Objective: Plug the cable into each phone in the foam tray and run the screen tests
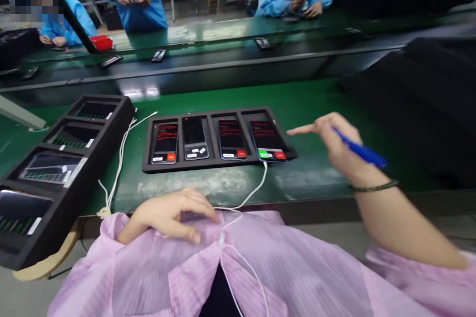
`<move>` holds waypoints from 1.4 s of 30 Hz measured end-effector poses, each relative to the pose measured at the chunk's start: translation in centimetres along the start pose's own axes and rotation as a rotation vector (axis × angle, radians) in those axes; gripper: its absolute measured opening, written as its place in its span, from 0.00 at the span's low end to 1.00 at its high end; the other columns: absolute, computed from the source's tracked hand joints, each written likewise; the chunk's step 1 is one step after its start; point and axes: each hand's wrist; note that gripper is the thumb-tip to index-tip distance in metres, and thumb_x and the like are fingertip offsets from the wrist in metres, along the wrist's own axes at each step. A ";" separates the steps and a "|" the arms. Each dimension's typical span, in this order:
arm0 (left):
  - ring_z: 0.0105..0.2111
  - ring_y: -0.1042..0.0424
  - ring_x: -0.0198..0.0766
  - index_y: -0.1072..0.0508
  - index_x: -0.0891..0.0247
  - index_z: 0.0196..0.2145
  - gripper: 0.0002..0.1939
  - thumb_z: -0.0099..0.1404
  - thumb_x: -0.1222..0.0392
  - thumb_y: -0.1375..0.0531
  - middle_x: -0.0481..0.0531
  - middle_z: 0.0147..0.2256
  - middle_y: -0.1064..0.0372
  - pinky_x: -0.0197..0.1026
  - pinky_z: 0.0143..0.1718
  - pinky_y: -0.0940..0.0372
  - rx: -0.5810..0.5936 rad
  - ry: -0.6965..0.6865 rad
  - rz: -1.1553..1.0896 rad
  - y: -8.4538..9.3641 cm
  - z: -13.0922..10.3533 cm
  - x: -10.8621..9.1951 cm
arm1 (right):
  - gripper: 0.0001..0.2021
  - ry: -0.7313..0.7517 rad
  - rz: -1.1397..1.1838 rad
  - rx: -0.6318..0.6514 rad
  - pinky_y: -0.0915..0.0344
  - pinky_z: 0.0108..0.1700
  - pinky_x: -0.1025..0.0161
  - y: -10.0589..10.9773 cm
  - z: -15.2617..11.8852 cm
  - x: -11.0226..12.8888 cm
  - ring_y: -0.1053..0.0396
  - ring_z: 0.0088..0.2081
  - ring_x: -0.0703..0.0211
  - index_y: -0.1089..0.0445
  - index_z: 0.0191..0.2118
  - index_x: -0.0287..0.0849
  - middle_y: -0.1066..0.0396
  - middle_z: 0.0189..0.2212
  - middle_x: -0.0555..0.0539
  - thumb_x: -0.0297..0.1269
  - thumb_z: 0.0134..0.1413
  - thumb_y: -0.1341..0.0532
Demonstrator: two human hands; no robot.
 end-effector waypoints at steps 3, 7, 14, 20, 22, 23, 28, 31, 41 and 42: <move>0.45 0.23 0.45 0.22 0.63 0.49 0.26 0.64 0.39 0.36 0.59 0.45 0.21 0.45 0.54 0.34 0.188 -0.035 -0.146 -0.6 1.2 -0.2 | 0.24 0.053 -0.018 0.090 0.35 0.55 0.37 -0.3 -4.2 -1.9 0.24 0.40 0.46 0.44 0.30 0.48 0.21 0.32 0.45 0.65 0.61 0.46; 0.54 0.29 0.46 0.27 0.63 0.56 0.25 0.68 0.45 0.37 0.61 0.53 0.26 0.46 0.58 0.38 -0.002 0.057 -0.021 -2.5 3.2 -0.8 | 0.18 0.195 -0.019 0.107 0.60 0.66 0.24 -1.5 -6.4 -4.4 0.25 0.48 0.42 0.43 0.33 0.47 0.20 0.37 0.47 0.56 0.62 0.44; 0.49 0.26 0.42 0.25 0.61 0.50 0.12 0.72 0.57 0.40 0.54 0.48 0.22 0.44 0.55 0.38 -0.069 -0.010 0.161 -6.4 7.8 -0.4 | 0.08 0.406 0.028 0.068 0.67 0.68 0.28 -3.1 -5.3 -7.2 0.27 0.50 0.45 0.38 0.37 0.48 0.21 0.40 0.49 0.45 0.61 0.42; 0.33 0.23 0.34 0.24 0.64 0.38 0.13 0.75 0.67 0.48 0.52 0.33 0.20 0.39 0.41 0.35 -0.190 -0.225 0.276 -7.6 9.4 0.7 | 0.13 0.340 0.174 -0.152 0.62 0.68 0.32 -3.1 -4.6 -9.0 0.27 0.49 0.47 0.46 0.33 0.47 0.20 0.37 0.48 0.47 0.65 0.46; 0.28 0.26 0.34 0.24 0.66 0.40 0.16 0.76 0.68 0.51 0.52 0.29 0.23 0.40 0.36 0.36 -0.289 -0.337 0.386 -6.9 10.1 0.1 | 0.13 0.290 0.229 -0.227 0.57 0.67 0.33 -3.1 -4.6 -9.3 0.26 0.48 0.47 0.46 0.33 0.47 0.20 0.36 0.48 0.48 0.65 0.47; 0.25 0.28 0.34 0.24 0.66 0.40 0.17 0.76 0.66 0.53 0.51 0.25 0.25 0.41 0.33 0.37 -0.326 -0.397 0.449 -6.3 10.6 -0.5 | 0.13 0.259 0.255 -0.267 0.53 0.66 0.34 -3.1 -4.6 -9.3 0.26 0.48 0.47 0.46 0.33 0.47 0.20 0.35 0.48 0.49 0.65 0.47; 0.25 0.31 0.40 0.22 0.57 0.40 0.20 0.77 0.57 0.53 0.51 0.24 0.28 0.46 0.35 0.38 -0.042 -0.301 0.602 -3.1 12.9 -6.1 | 0.14 0.166 0.233 -0.356 0.45 0.62 0.35 -3.0 -4.9 -9.1 0.26 0.46 0.47 0.48 0.33 0.48 0.22 0.34 0.48 0.51 0.64 0.48; 0.33 0.26 0.42 0.22 0.54 0.36 0.15 0.73 0.59 0.48 0.51 0.32 0.22 0.46 0.38 0.35 0.390 -0.187 0.433 -2.7 12.7 -8.5 | 0.16 0.149 0.145 -0.361 0.51 0.66 0.33 -2.8 -5.1 -8.7 0.26 0.46 0.47 0.49 0.33 0.48 0.22 0.35 0.47 0.53 0.64 0.49; 0.16 0.33 0.35 0.39 0.56 0.16 0.18 0.60 0.55 0.38 0.44 0.14 0.35 0.38 0.27 0.34 0.475 -0.372 -0.192 -4.3 12.2 -2.5 | 0.14 0.103 0.166 -0.487 0.43 0.61 0.39 -2.8 -4.5 -9.2 0.26 0.43 0.47 0.47 0.33 0.48 0.22 0.33 0.47 0.52 0.63 0.48; 0.15 0.34 0.34 0.42 0.57 0.15 0.21 0.61 0.53 0.39 0.44 0.14 0.36 0.38 0.25 0.35 0.491 -0.397 -0.205 -3.9 12.4 -2.7 | 0.14 0.109 0.157 -0.483 0.44 0.62 0.38 -2.8 -4.4 -9.2 0.26 0.43 0.48 0.47 0.33 0.48 0.22 0.33 0.48 0.52 0.63 0.47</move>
Point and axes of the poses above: each hand's wrist, its own z-axis towards the middle knuckle, its own y-axis out of the back of the hand, x = y × z
